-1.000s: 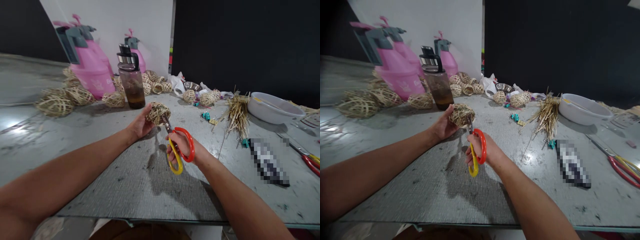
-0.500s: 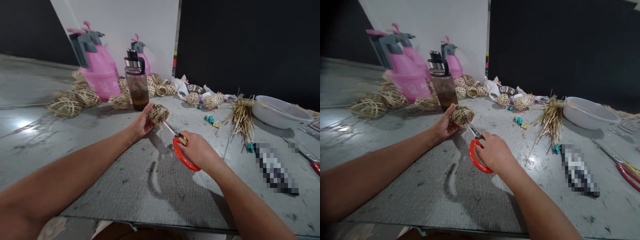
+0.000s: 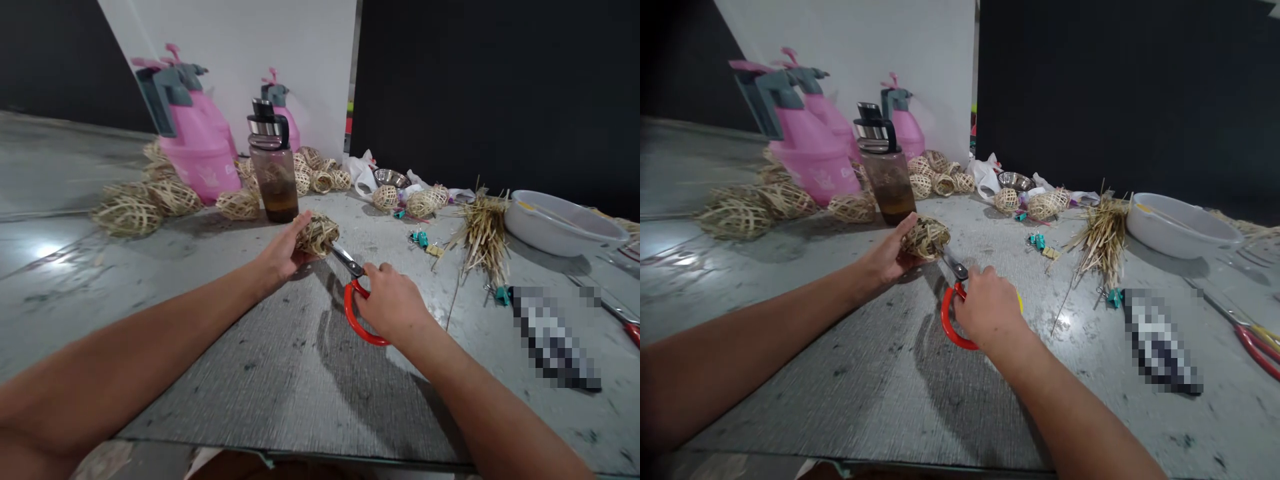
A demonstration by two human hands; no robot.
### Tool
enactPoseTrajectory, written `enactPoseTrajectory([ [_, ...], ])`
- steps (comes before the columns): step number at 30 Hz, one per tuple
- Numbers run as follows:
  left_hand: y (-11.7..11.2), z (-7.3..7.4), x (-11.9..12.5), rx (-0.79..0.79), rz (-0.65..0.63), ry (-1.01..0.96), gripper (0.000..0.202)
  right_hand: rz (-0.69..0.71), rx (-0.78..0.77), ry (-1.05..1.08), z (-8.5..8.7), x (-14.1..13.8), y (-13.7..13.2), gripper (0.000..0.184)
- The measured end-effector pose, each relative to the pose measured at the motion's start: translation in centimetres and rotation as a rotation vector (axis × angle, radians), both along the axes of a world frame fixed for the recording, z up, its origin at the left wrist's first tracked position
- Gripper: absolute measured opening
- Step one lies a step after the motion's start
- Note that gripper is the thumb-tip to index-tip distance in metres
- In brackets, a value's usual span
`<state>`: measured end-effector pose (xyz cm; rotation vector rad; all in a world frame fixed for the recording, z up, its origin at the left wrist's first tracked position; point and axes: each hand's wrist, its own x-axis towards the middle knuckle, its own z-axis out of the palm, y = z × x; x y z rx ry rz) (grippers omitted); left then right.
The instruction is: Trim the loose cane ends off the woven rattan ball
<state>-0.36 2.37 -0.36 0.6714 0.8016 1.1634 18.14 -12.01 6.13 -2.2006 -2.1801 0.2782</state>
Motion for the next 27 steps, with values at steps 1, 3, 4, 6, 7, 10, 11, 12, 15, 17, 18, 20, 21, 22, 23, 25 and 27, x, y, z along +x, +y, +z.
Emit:
enactPoseTrajectory([
  [1, -0.2, 0.0, 0.1, 0.004, -0.013, 0.003, 0.028, -0.001, -0.001, -0.008, 0.0, -0.1, 0.0, 0.039],
  [3, -0.5, 0.0, 0.3, 0.009, -0.040, -0.005, 0.025, -0.007, 0.004, -0.004, -0.1, -0.1, 0.0, 0.037],
  [4, -0.6, 0.1, 0.3, 0.008, -0.054, -0.021, 0.023, -0.008, 0.008, 0.011, 0.0, 0.0, 0.0, 0.037],
  [6, -0.8, 0.5, 0.2, 0.006, -0.091, -0.075, 0.023, -0.003, 0.037, 0.067, 0.0, 0.3, 0.2, 0.036],
  [7, -0.8, 0.7, 0.2, 0.010, -0.105, -0.106, 0.024, 0.007, 0.057, 0.110, 0.1, 0.5, 0.3, 0.034],
  [10, -0.7, 1.2, -0.3, 0.037, -0.107, -0.174, 0.029, 0.023, 0.047, 0.350, 0.1, 1.2, 0.6, 0.015],
  [11, -0.7, 1.3, -0.5, 0.044, -0.100, -0.182, 0.031, 0.005, -0.010, 0.479, 0.0, 1.3, 0.7, 0.011],
  [12, -0.6, 1.3, -0.7, 0.047, -0.095, -0.185, 0.032, -0.026, -0.094, 0.622, 0.0, 1.4, 0.8, 0.011],
  [15, -0.3, 1.2, -1.1, 0.057, -0.099, -0.182, 0.034, -0.128, -0.326, 0.967, 0.0, 1.3, 0.6, 0.022],
  [17, -0.3, 1.0, -1.1, 0.089, -0.104, -0.186, 0.033, -0.139, -0.379, 1.045, 0.1, 1.2, 0.4, 0.029],
  [18, -0.4, 0.9, -1.1, 0.113, -0.101, -0.189, 0.032, -0.128, -0.387, 1.056, 0.1, 1.1, 0.3, 0.031],
  [20, -0.4, 0.7, -1.1, 0.164, -0.086, -0.193, 0.030, -0.096, -0.408, 1.084, 0.0, 1.2, 0.2, 0.032],
  [21, -0.5, 0.7, -1.0, 0.188, -0.078, -0.192, 0.029, -0.080, -0.419, 1.112, -0.1, 1.3, 0.2, 0.031],
  [22, -0.5, 0.6, -1.0, 0.210, -0.074, -0.189, 0.029, -0.070, -0.426, 1.149, -0.4, 1.4, 0.2, 0.030],
  [23, -0.5, 0.5, -1.0, 0.231, -0.073, -0.186, 0.030, -0.066, -0.431, 1.190, -0.6, 1.6, 0.2, 0.030],
  [25, -0.4, 0.2, -1.0, 0.265, -0.088, -0.173, 0.031, -0.064, -0.458, 1.264, -1.2, 2.0, 0.4, 0.035],
  [27, -0.3, 0.0, -1.1, 0.291, -0.109, -0.157, 0.033, -0.053, -0.494, 1.303, -1.5, 2.3, 0.5, 0.040],
])
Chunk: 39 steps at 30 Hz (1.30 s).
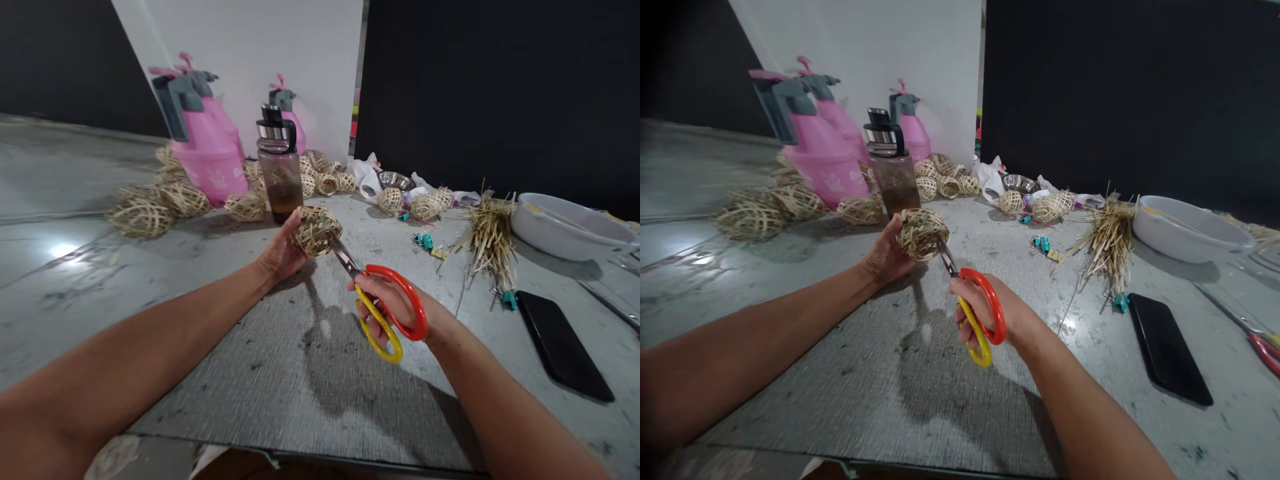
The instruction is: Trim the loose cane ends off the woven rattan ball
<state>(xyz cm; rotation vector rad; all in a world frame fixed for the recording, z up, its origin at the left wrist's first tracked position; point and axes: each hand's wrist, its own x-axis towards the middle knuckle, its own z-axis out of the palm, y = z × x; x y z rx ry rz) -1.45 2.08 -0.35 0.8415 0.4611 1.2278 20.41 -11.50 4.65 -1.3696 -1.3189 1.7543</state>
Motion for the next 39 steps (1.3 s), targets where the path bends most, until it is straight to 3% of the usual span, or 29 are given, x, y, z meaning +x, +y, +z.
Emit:
enactPoseTrajectory([
  [7, 0.1, -0.4, -0.4, 0.088, -0.070, 0.036, 0.044, 0.047, -0.010, -0.014, 0.7, -0.4, -0.2, 0.040],
  [16, 0.0, -0.6, -0.3, 0.158, -0.243, 0.011, 0.050, -0.001, -0.003, 0.033, -1.9, -0.2, 0.3, 0.042],
  [24, 0.1, -0.5, -0.3, 0.122, -0.176, 0.042, 0.050, 0.013, -0.064, 0.013, 0.0, -0.6, 0.0, 0.032],
  [30, -0.1, -0.9, -0.6, 0.112, -0.168, 0.137, 0.048, -0.018, -0.037, 0.016, -0.7, -1.0, 0.0, 0.034],
  [39, 0.4, -1.0, -0.2, 0.090, -0.202, 0.086, 0.055, -0.067, -0.050, 0.025, -1.0, -2.2, -0.1, 0.031],
])
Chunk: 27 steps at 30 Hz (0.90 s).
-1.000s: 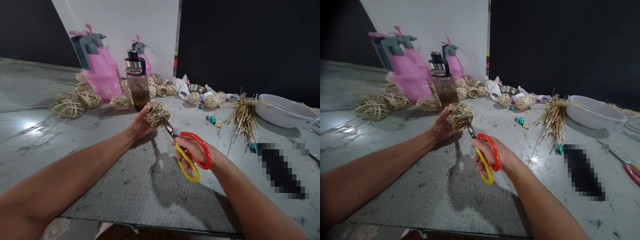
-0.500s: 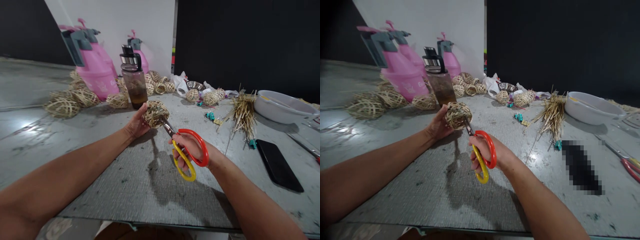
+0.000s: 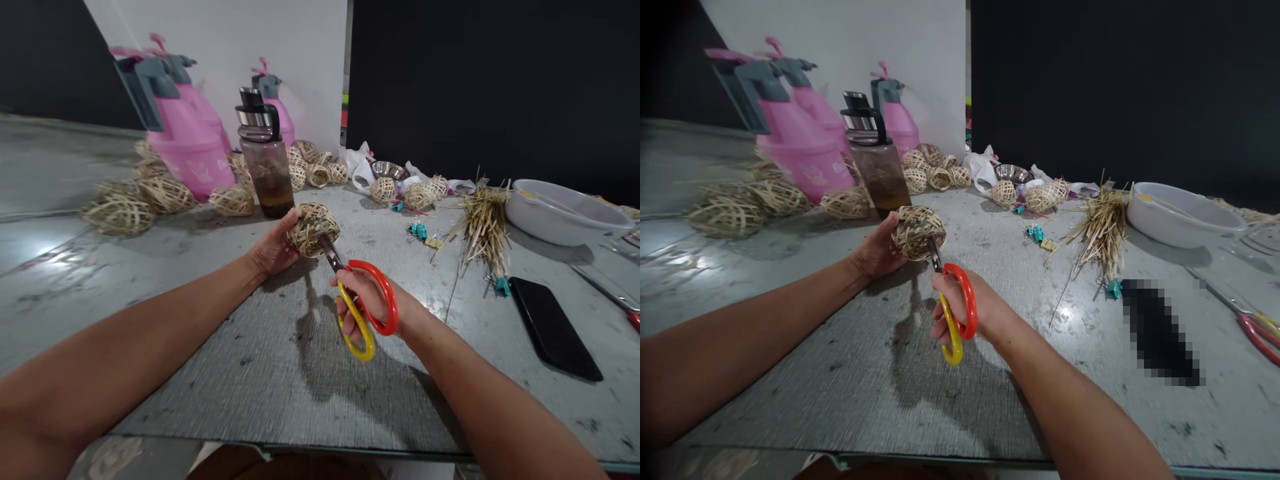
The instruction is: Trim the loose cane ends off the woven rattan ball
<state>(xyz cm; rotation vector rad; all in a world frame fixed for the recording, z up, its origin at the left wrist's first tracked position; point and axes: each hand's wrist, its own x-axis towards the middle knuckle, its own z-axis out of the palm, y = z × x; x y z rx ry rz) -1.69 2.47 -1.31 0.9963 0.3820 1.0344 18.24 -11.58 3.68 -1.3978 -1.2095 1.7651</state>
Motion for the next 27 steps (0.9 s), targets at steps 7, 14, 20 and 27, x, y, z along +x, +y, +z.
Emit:
enactPoseTrajectory([
  [7, -0.1, 0.0, 0.0, -0.023, -0.038, -0.001, 0.048, 0.004, -0.014, -0.001, -0.7, 0.0, 0.3, 0.030],
  [14, 0.0, -0.3, -0.1, -0.027, -0.039, 0.016, 0.039, 0.026, 0.027, -0.065, -1.0, -0.3, 0.0, 0.033],
  [20, 0.4, -0.1, -0.2, -0.038, 0.031, -0.045, 0.047, 0.046, 0.057, -0.002, 0.5, -0.5, -0.3, 0.033],
  [27, 0.4, 0.2, -0.6, -0.059, 0.102, -0.059, 0.051, 0.119, 0.017, 0.066, 2.3, 0.1, -0.9, 0.028],
])
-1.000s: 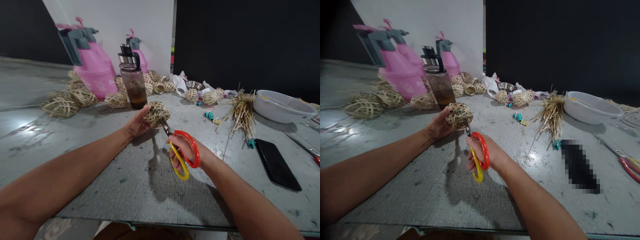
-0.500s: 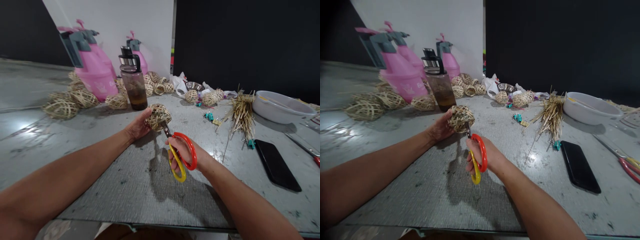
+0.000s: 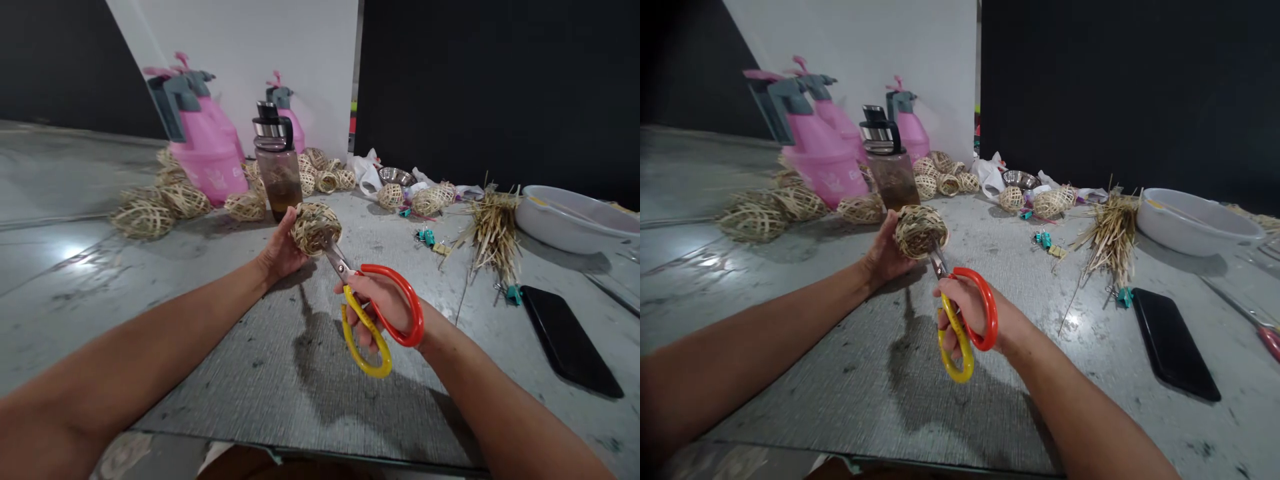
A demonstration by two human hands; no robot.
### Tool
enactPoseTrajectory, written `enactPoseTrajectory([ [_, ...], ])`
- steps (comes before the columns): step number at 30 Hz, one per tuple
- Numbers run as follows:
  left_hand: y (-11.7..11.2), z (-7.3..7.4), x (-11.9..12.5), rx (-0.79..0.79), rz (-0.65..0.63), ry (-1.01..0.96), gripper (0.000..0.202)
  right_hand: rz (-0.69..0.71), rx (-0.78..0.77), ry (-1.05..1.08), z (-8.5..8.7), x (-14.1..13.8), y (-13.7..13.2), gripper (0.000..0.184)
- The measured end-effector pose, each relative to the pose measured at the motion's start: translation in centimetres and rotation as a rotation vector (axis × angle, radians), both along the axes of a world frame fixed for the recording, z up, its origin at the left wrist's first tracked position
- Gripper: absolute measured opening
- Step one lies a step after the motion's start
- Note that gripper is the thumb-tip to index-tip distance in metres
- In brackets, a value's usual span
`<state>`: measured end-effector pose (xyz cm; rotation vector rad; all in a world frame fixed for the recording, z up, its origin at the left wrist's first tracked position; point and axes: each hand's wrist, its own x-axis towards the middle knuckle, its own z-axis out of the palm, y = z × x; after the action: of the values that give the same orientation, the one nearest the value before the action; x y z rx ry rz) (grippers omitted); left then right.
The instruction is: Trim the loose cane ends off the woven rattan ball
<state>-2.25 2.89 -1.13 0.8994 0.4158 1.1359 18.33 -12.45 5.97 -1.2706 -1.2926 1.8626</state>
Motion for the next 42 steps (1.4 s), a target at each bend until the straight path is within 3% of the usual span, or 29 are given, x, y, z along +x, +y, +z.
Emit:
enactPoseTrajectory([
  [10, -0.5, 0.2, 0.1, 0.034, -0.074, 0.050, 0.055, 0.047, -0.042, 0.006, 0.2, 0.2, 0.1, 0.030],
  [15, -0.5, -0.1, 0.4, 0.044, -0.127, 0.077, 0.058, -0.027, -0.071, 0.008, -0.3, 0.2, 0.3, 0.034],
  [21, 0.2, -0.4, 0.6, -0.032, -0.090, 0.042, 0.049, -0.140, -0.012, -0.026, -1.3, 0.4, 0.7, 0.037],
  [31, 0.2, -1.0, 0.6, -0.028, -0.125, 0.028, 0.043, -0.117, -0.027, -0.020, -1.7, 0.5, 0.7, 0.040],
  [42, 0.2, -1.2, 0.9, -0.078, -0.042, 0.073, 0.041, -0.161, -0.042, -0.028, -2.5, 0.2, 1.1, 0.033],
])
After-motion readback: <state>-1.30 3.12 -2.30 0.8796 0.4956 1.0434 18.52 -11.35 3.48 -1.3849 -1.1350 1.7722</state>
